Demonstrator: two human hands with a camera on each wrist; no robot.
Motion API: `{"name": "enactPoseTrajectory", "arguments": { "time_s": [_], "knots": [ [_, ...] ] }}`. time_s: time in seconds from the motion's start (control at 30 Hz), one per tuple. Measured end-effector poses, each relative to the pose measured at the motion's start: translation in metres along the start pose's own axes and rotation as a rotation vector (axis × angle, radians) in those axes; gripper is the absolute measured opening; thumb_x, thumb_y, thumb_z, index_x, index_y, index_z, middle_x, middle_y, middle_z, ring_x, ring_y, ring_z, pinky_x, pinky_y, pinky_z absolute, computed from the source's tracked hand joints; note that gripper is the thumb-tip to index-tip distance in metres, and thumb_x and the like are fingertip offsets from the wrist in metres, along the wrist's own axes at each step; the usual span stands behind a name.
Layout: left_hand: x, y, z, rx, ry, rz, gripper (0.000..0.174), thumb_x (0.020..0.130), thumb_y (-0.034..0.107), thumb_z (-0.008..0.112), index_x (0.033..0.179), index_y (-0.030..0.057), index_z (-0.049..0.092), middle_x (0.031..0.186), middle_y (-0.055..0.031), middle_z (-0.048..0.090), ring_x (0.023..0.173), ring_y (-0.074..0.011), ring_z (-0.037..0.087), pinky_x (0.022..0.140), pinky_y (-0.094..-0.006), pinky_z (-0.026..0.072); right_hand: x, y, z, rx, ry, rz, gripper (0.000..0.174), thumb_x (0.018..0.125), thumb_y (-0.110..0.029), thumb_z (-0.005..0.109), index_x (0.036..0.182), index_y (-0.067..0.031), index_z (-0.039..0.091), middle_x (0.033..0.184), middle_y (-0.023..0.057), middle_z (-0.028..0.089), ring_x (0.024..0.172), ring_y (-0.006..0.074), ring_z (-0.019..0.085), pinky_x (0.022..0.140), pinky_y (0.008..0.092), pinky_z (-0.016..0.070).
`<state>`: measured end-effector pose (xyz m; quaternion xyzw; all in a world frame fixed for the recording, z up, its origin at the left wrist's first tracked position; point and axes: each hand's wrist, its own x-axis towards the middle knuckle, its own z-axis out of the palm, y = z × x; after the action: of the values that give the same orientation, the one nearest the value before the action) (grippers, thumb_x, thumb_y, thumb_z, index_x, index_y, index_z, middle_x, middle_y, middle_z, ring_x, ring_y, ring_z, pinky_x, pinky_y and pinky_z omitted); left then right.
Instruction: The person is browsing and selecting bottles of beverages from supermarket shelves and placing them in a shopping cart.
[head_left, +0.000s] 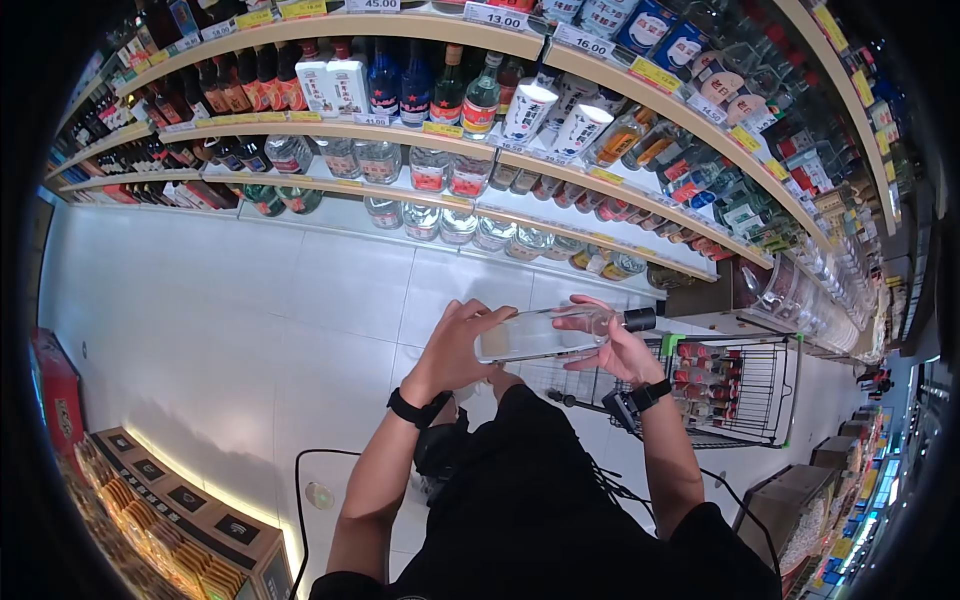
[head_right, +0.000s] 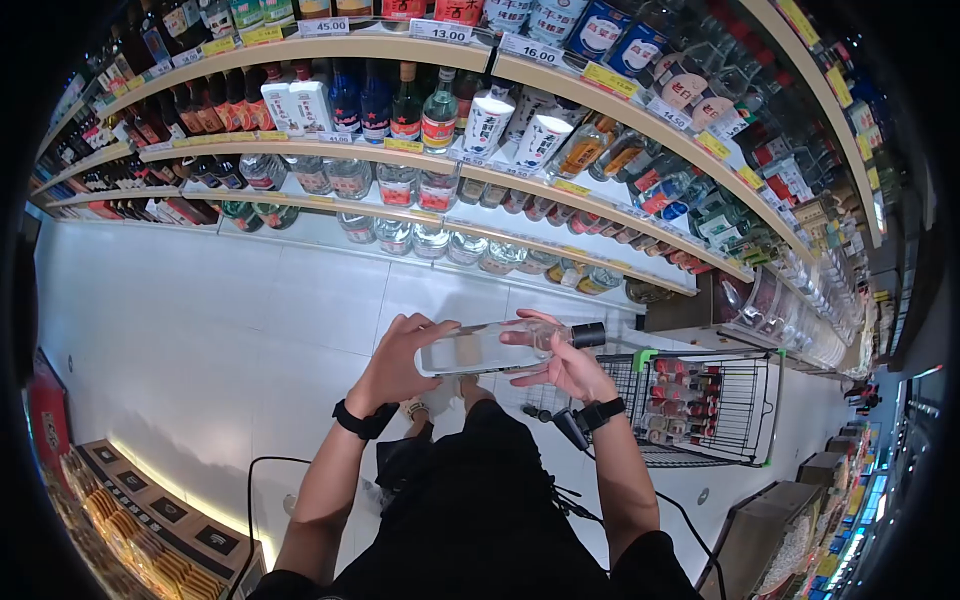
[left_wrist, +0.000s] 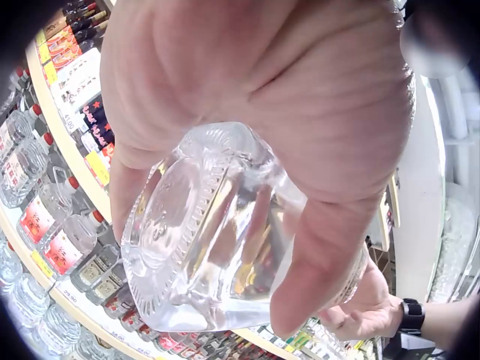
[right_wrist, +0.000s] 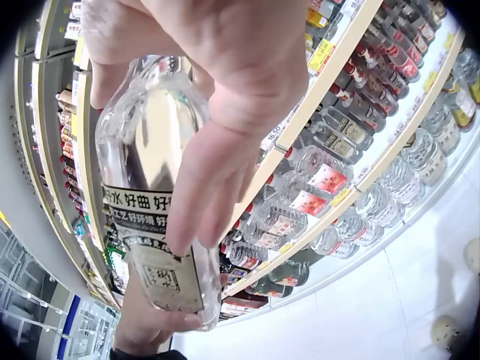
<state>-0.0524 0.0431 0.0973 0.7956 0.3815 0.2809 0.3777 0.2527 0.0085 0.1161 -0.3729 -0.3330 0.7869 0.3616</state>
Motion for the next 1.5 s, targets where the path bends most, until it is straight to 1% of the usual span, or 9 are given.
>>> {"name": "enactPoseTrajectory", "arguments": {
  "time_s": [0.2,0.33,0.5,0.63,0.7,0.9,1.17,1.27,1.5],
  "knots": [
    [0.047,-0.024,0.000,0.088,-0.096,-0.077,0.081,0.060,0.000,0.076,0.137,0.0168,0.056,0.111,-0.0088,0.060,0.102,-0.0309,0.051,0.093,-0.0393,0.0466,0.042,0.003,-0.026,0.162,0.163,0.001,0.061,0.098,-0.043,0.051,0.144,-0.0087,0.030,0.133,0.0308,0.052,0.116,0.0469,0.059,0.090,0.0597,0.0545],
    [0.079,-0.071,0.019,-0.022,-0.016,-0.042,0.084,0.062,-0.005,0.073,0.139,0.0188,0.054,0.123,-0.0128,0.059,0.113,-0.0344,0.051,0.100,-0.0413,0.0452,0.074,0.005,-0.041,0.230,0.272,-0.046,0.058,0.096,-0.041,0.052,0.140,-0.0078,0.034,0.126,0.0303,0.057,0.121,0.0405,0.057,0.089,0.0590,0.0557],
    [0.112,-0.111,0.046,-0.091,0.042,-0.210,0.073,0.074,-0.003,0.071,0.142,0.0168,0.051,0.146,-0.0183,0.038,0.131,-0.0384,0.043,0.108,-0.0428,0.0405,0.112,0.002,-0.065,0.119,0.453,-0.122,0.046,0.099,-0.033,0.052,0.136,-0.0088,0.040,0.124,0.0286,0.059,0.121,0.0378,0.057,0.087,0.0546,0.0580],
    [0.120,-0.131,0.073,-0.151,0.283,-0.334,0.070,0.075,-0.004,0.071,0.141,0.0124,0.050,0.144,-0.0193,0.040,0.130,-0.0378,0.045,0.108,-0.0424,0.0409,0.147,0.007,-0.091,-0.034,0.508,-0.167,0.040,0.098,-0.023,0.056,0.133,-0.0071,0.044,0.123,0.0284,0.059,0.120,0.0361,0.059,0.085,0.0490,0.0593],
    [0.122,-0.140,0.081,-0.139,0.321,-0.363,0.066,0.077,-0.005,0.070,0.139,0.0107,0.051,0.144,-0.0180,0.041,0.130,-0.0339,0.046,0.105,-0.0412,0.0439,0.167,0.019,-0.108,-0.175,0.560,-0.202,0.040,0.100,-0.024,0.055,0.134,-0.0074,0.044,0.130,0.0227,0.055,0.121,0.0346,0.058,0.086,0.0479,0.0590],
    [0.116,-0.168,0.093,-0.846,0.480,-0.531,0.054,0.084,-0.012,0.059,0.135,0.0052,0.052,0.141,-0.0114,0.049,0.123,-0.0198,0.054,0.093,-0.0338,0.0521,0.226,0.051,-0.177,-0.432,0.691,-0.218,0.043,0.099,-0.022,0.059,0.137,-0.0089,0.042,0.134,0.0186,0.053,0.121,0.0301,0.057,0.089,0.0476,0.0577],
    [0.117,-0.194,0.100,-0.955,0.613,-0.551,0.047,0.085,-0.010,0.057,0.131,0.0004,0.053,0.134,-0.0103,0.055,0.111,-0.0185,0.061,0.088,-0.0317,0.0510,0.299,0.058,-0.218,-0.395,0.750,-0.337,0.046,0.096,-0.021,0.065,0.134,-0.0081,0.042,0.132,0.0168,0.054,0.120,0.0287,0.057,0.090,0.0446,0.0578],
    [0.113,-0.202,0.105,-0.921,0.633,-0.584,0.043,0.086,-0.007,0.059,0.128,0.0007,0.055,0.131,-0.0086,0.057,0.105,-0.0164,0.062,0.086,-0.0306,0.0502,0.327,0.067,-0.236,-0.328,0.754,-0.382,0.052,0.088,-0.031,0.074,0.132,-0.0148,0.049,0.129,0.0095,0.053,0.110,0.0200,0.057,0.083,0.0360,0.0547],
    [0.103,-0.210,0.106,-0.919,0.642,-0.670,0.038,0.087,-0.006,0.060,0.124,0.0005,0.058,0.124,-0.0067,0.060,0.098,-0.0136,0.061,0.087,-0.0296,0.0495,0.374,0.067,-0.245,-0.394,0.791,-0.403,0.058,0.082,-0.029,0.078,0.128,-0.0069,0.050,0.122,0.0108,0.052,0.106,0.0218,0.059,0.071,0.0340,0.0586]
  ]
}}
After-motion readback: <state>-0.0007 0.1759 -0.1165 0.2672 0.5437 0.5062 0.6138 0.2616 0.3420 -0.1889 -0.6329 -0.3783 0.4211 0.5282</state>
